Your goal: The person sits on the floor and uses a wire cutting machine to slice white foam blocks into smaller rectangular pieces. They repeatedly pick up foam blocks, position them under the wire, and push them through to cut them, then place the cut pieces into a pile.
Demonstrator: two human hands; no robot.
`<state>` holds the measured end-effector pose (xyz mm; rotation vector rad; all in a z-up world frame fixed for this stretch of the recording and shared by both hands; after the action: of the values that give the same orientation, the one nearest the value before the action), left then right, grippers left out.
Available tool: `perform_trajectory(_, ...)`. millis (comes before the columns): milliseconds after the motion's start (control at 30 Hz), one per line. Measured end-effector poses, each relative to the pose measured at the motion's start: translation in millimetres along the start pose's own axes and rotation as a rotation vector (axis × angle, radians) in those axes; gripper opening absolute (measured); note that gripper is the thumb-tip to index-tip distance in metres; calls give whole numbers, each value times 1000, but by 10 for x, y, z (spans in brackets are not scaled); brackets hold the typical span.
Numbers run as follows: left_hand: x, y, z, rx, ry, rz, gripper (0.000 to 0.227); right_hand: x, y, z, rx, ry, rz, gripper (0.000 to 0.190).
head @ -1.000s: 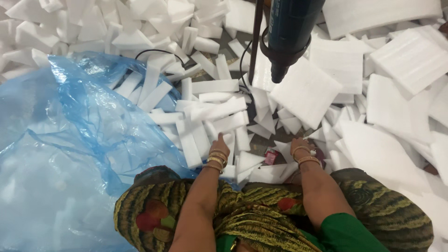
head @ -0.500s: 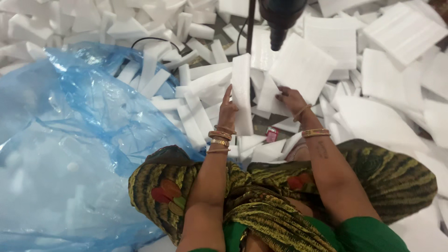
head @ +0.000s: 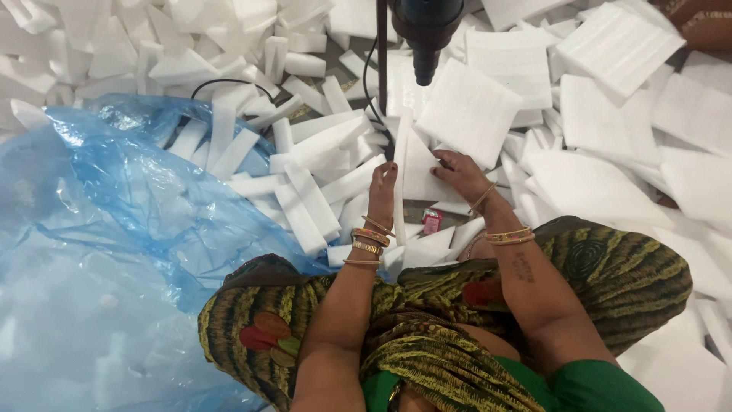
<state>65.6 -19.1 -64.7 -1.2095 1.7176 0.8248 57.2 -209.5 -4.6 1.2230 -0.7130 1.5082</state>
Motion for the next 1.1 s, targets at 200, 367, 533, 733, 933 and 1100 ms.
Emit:
perform_trajectory(200,71,-111,258,-151,-99,-2,39,34,-21,-136,48,-25,-50,50)
perform_trajectory(367,-6,-118,270,-101,-43,-70,34,96,-25,-26,-2,-29,-32,39)
perform_trajectory(533,-72,-139,252,-8,70,-37,46,429,107,96,-53,253,254,30)
perform_trajectory(733,-307,-128,272,109,-119,-200,63,-31,68,182,88,-295,139,28)
perform_trajectory(933,-267,-102,222,94,-126,-17,70,-48,-31,99,114,-275,210,28)
perform_trajectory(1100,-331,-28,58,127,-153,-97,75,247,40,-76,171,-346,102,56)
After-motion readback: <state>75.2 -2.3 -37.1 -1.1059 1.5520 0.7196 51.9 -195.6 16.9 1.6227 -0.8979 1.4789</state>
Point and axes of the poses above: each hand's wrist, its own y-axis away from the middle knuckle, its own z-axis out of the back of the hand, x = y × z, the point moved 8 cm from there along -y, towards the middle knuckle, and after that the axes turned 13 degrees about x, right-handed, at the moved point
